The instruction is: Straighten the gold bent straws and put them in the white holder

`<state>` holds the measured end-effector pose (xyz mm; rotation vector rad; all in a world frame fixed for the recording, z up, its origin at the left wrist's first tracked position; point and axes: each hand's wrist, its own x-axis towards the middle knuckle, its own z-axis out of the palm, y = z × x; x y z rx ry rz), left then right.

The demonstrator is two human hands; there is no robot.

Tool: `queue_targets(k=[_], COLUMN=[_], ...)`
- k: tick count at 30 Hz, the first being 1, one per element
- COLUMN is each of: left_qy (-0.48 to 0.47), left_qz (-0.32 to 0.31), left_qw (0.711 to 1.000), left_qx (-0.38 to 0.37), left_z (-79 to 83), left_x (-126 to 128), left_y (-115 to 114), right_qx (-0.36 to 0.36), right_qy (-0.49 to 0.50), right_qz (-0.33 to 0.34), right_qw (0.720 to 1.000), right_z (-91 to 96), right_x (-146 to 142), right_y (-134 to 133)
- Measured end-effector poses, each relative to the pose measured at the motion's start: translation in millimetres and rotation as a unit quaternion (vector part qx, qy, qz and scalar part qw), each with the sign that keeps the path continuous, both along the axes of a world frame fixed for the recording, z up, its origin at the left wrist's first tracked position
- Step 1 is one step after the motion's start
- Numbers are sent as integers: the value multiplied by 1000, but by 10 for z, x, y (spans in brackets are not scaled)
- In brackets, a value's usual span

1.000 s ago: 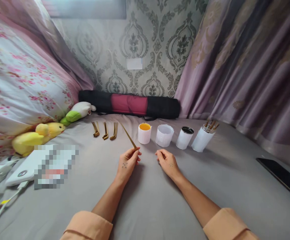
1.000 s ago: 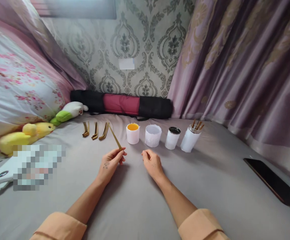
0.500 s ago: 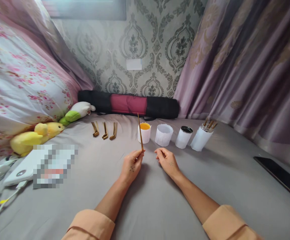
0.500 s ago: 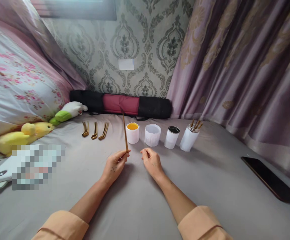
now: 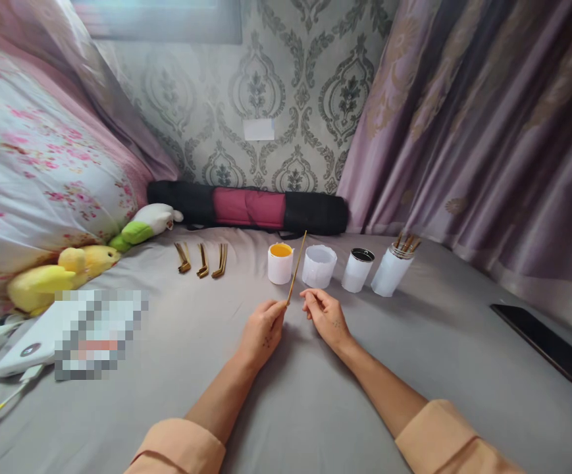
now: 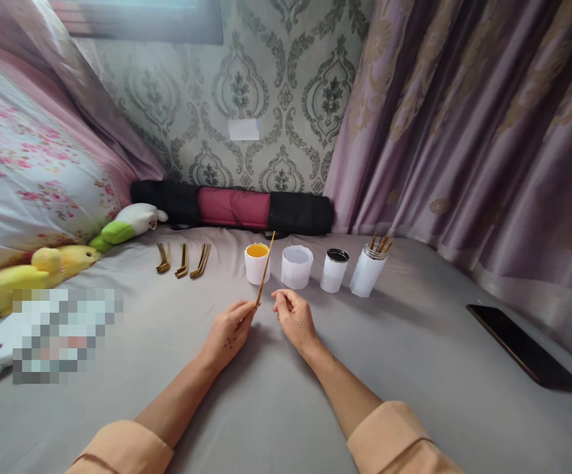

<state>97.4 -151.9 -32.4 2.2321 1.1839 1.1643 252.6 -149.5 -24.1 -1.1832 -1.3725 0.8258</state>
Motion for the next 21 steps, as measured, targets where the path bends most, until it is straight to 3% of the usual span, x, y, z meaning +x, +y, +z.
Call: queue_targets(k=[21], left_qy=[174], left_qz=[6], left_qw=[983], left_qx=[56], left_z=[16], left_x=[4], left_y=[-46], right_qx=[-57], right_qy=[108], right_qz=[28], right_qw=[992], right_z=[36], right_x=[-10], right_y=[-23])
